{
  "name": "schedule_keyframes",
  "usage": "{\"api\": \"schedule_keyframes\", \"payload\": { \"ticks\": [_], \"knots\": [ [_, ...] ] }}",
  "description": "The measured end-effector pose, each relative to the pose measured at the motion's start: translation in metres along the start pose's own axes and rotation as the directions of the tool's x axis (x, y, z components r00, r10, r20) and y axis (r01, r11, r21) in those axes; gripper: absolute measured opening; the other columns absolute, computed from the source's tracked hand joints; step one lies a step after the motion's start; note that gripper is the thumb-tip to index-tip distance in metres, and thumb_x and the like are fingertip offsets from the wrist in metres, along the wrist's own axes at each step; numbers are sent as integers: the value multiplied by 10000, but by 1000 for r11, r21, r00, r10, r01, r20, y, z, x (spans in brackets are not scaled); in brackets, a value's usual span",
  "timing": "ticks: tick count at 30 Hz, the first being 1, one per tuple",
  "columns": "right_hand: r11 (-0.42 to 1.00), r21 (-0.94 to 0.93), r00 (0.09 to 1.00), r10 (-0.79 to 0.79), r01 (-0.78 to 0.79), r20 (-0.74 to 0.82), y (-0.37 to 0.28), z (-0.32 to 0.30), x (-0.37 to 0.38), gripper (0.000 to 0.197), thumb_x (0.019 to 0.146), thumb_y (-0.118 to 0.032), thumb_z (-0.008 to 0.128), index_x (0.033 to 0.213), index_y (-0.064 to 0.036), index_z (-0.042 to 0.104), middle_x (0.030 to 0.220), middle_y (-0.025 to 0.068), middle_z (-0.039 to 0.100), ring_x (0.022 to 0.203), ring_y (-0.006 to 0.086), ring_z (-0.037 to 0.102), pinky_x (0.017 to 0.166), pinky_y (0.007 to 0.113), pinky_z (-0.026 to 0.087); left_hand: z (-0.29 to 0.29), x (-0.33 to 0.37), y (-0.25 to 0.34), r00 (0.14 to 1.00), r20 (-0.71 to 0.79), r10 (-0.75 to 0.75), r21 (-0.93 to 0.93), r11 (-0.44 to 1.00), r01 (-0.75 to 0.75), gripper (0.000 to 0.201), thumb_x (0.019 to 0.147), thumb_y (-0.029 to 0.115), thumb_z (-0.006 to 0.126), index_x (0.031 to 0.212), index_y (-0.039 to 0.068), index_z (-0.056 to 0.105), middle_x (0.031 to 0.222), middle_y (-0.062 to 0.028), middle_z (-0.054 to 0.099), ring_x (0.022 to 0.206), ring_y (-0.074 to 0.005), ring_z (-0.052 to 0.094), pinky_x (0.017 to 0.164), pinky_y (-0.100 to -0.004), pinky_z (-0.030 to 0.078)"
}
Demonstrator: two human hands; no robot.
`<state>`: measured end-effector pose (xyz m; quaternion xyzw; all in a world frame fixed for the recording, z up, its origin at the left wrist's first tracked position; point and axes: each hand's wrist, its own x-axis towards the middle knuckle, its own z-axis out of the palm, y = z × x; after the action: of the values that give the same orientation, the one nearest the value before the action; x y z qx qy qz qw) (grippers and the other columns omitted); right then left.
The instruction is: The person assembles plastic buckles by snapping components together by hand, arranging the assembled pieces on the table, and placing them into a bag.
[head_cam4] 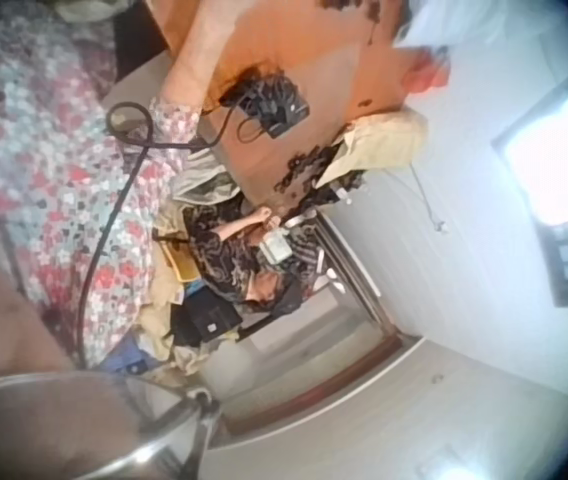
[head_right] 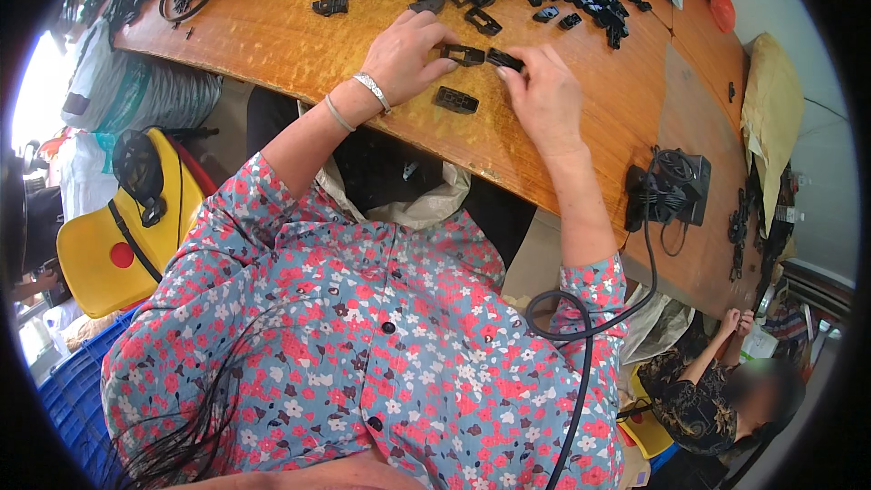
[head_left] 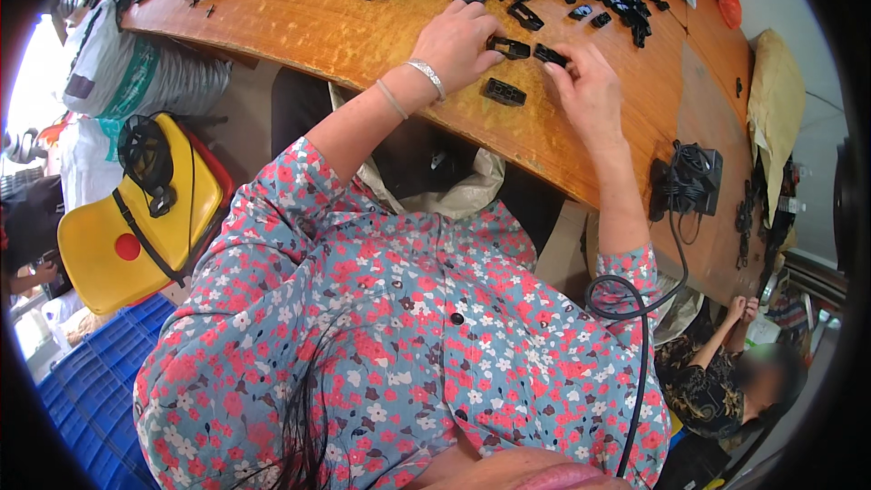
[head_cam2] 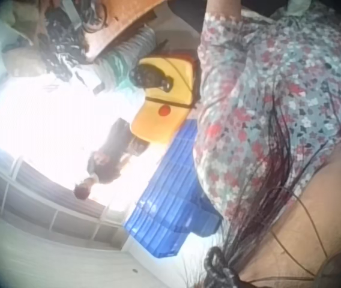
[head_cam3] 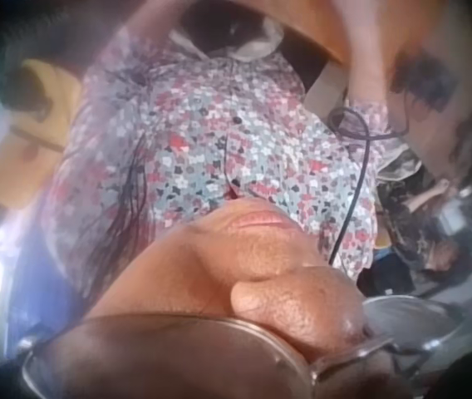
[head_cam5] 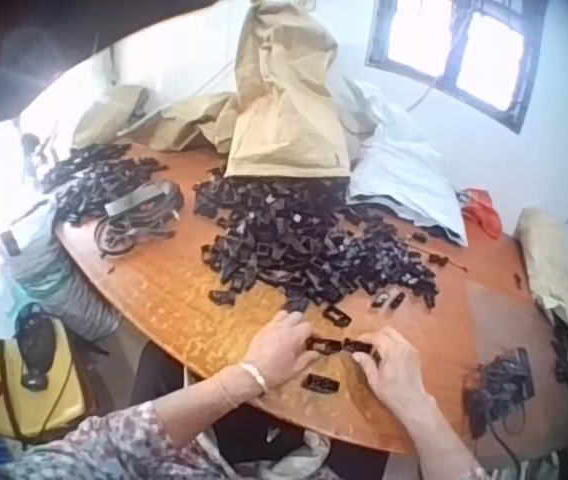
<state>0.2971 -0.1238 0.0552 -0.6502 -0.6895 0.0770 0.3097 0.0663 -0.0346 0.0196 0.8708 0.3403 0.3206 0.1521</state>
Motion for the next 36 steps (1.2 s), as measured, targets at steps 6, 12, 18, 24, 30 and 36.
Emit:
{"api": "schedule_keyframes", "payload": {
  "ticks": [6,12,18,24,30,36],
  "knots": [
    [988,-47,987,-148,146,-54,-22,25,11,225,870,-111,825,1088,-80,779,1001,106,693,876,321,716,752,426,578,3,0,-1,1000,9,4,13,1000,-4,285,850,212,831,1098,99,750,1039,-80,668,1071,-319,623,928,-428,539],
    [970,-93,973,-228,223,-46,-23,21,9,269,839,-75,840,1102,-65,781,994,101,692,902,326,713,760,428,585,2,1,3,999,19,-39,-2,999,39,285,845,217,833,1092,99,754,1021,-67,676,1052,-307,633,911,-424,546],
    [971,-129,974,-211,199,-82,-31,28,5,275,829,-79,842,1097,-63,778,981,92,676,848,327,715,730,432,586,-1,5,6,996,71,-48,23,999,47,268,847,235,816,1080,106,784,1054,-78,697,1115,-311,634,960,-426,550],
    [963,-160,971,-229,216,-67,-28,34,0,273,834,-89,836,1098,-65,774,994,84,662,880,313,713,737,433,588,2,0,-3,998,69,-16,12,1000,15,235,870,260,788,1055,115,795,1046,-80,708,1084,-315,640,956,-426,549],
    [955,-180,964,-253,235,-81,-20,44,-6,274,858,-113,820,1127,-79,780,1002,87,662,942,322,699,772,442,576,5,11,-2,979,146,-145,-91,983,159,274,935,332,731,1008,74,787,933,-120,765,930,-349,714,838,-455,577],
    [982,-52,983,-181,182,15,-1,42,-10,244,895,-164,810,1121,-75,786,1022,116,690,926,344,698,792,453,566,12,15,-1,959,234,-160,-52,983,176,221,940,307,719,997,104,786,946,-120,792,922,-340,751,818,-454,589]
  ]
}}
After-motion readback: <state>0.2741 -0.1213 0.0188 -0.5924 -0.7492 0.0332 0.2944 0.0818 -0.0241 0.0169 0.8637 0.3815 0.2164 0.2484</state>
